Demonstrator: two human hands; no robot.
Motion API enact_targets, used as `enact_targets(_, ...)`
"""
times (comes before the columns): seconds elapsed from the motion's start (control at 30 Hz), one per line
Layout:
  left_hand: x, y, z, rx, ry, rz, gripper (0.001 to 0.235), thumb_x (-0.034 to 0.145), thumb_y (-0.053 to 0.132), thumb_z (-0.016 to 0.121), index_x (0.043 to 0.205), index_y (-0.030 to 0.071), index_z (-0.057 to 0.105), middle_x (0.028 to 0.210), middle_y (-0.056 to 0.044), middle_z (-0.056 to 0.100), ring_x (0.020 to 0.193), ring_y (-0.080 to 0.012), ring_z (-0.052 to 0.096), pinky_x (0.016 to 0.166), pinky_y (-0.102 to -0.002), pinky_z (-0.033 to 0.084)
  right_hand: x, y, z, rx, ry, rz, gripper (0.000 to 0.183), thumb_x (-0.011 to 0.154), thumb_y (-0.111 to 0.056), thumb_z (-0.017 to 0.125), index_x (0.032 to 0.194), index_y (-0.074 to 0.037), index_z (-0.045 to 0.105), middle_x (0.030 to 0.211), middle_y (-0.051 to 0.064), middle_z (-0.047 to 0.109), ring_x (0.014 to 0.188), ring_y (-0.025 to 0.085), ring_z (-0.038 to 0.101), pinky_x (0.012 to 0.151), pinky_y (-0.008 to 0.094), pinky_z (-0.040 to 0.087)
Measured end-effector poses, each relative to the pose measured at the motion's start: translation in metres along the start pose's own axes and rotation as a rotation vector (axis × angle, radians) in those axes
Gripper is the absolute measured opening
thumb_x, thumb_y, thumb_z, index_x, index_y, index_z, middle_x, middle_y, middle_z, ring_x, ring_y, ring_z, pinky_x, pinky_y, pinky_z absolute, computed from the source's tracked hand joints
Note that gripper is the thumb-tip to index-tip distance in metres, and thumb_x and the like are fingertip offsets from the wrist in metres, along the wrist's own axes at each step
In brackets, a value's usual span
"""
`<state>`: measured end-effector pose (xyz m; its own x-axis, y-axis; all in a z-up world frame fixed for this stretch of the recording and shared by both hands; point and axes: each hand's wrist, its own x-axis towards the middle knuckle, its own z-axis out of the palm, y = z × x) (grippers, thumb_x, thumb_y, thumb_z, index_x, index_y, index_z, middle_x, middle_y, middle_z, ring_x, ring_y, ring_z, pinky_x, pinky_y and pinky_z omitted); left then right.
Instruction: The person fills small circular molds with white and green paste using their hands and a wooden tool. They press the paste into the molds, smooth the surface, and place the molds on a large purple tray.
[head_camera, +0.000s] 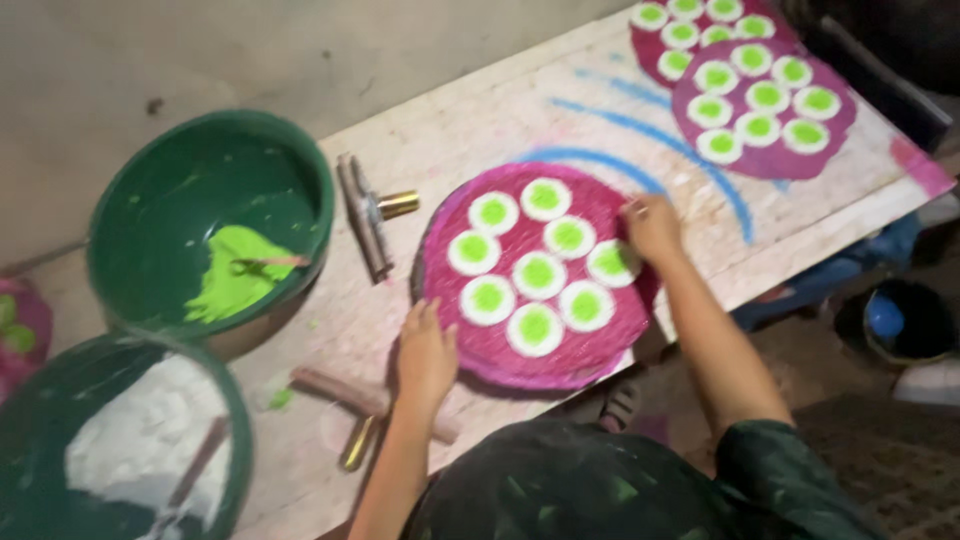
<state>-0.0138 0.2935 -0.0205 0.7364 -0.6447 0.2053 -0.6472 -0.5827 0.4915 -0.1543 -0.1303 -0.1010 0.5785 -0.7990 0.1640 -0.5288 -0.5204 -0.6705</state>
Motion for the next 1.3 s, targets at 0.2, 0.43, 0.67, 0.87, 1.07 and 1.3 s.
enact_targets(0.2,0.006,0.019,0.016,0.065,0.008,-0.396,0.050,0.090,0.021,0.068,0.136,0.006,0.057,0.126,-0.020,0.063,0.112,-0.0375,0.063,0.096,-0.046,0.050,-0.002,-0.036,-0.019,-0.067,0.000,-0.326,0.022,0.082,-0.020,0.077,0.098,-0.006,0.072,0.098,0.021,0.067,0.095,0.042,0.063,0.082,0.050,0.051)
enact_targets(0.43,0.016,0.081,0.014,0.165,0.240,-0.628,0.042,0.087,0.015,0.076,0.127,0.012,0.065,0.097,-0.010,0.072,0.091,-0.0321,0.070,0.080,-0.046,0.053,0.009,-0.060,-0.059,-0.064,-0.201,-0.397,0.005,0.096,-0.019,0.070,0.097,-0.014,0.070,0.096,0.012,0.067,0.081,0.036,0.065,0.070,0.048,0.052)
enact_targets(0.67,0.040,0.147,-0.005,0.208,0.480,-0.339,0.032,0.091,0.005,0.075,0.123,0.008,0.069,0.098,-0.013,0.068,0.088,-0.0299,0.066,0.080,-0.043,0.053,0.021,-0.074,-0.080,0.439,-0.132,-0.604,0.006,0.097,-0.009,0.061,0.102,-0.008,0.057,0.091,0.018,0.063,0.084,0.041,0.063,0.071,0.048,0.049)
enact_targets(0.87,0.098,0.210,-0.018,-0.195,0.434,-0.204,0.031,0.097,-0.006,0.068,0.127,0.002,0.066,0.102,-0.006,0.064,0.090,-0.0106,0.060,0.083,-0.024,0.052,0.055,-0.039,-0.150,0.615,-0.194,-0.370,0.004,0.102,-0.004,0.057,0.105,-0.002,0.056,0.085,0.020,0.061,0.076,0.035,0.061,0.071,0.042,0.050)
enact_targets(1.07,0.185,0.262,0.095,-0.543,0.202,-0.039,0.022,0.100,-0.007,0.062,0.119,0.003,0.067,0.108,-0.002,0.066,0.093,-0.0076,0.060,0.082,-0.020,0.051,0.101,0.076,-0.264,0.404,0.047,-0.322,0.006,0.105,-0.005,0.059,0.109,0.000,0.060,0.094,0.018,0.068,0.084,0.031,0.070,0.073,0.039,0.052)
enact_targets(1.3,0.271,0.344,0.303,-0.830,0.031,-0.010,0.028,0.094,-0.005,0.064,0.119,0.004,0.070,0.098,-0.008,0.066,0.088,-0.0151,0.058,0.079,-0.028,0.051,0.128,0.230,-0.325,0.072,0.302,-0.301,0.006,0.107,0.004,0.060,0.110,0.001,0.056,0.098,0.023,0.063,0.093,0.044,0.065,0.082,0.046,0.051)
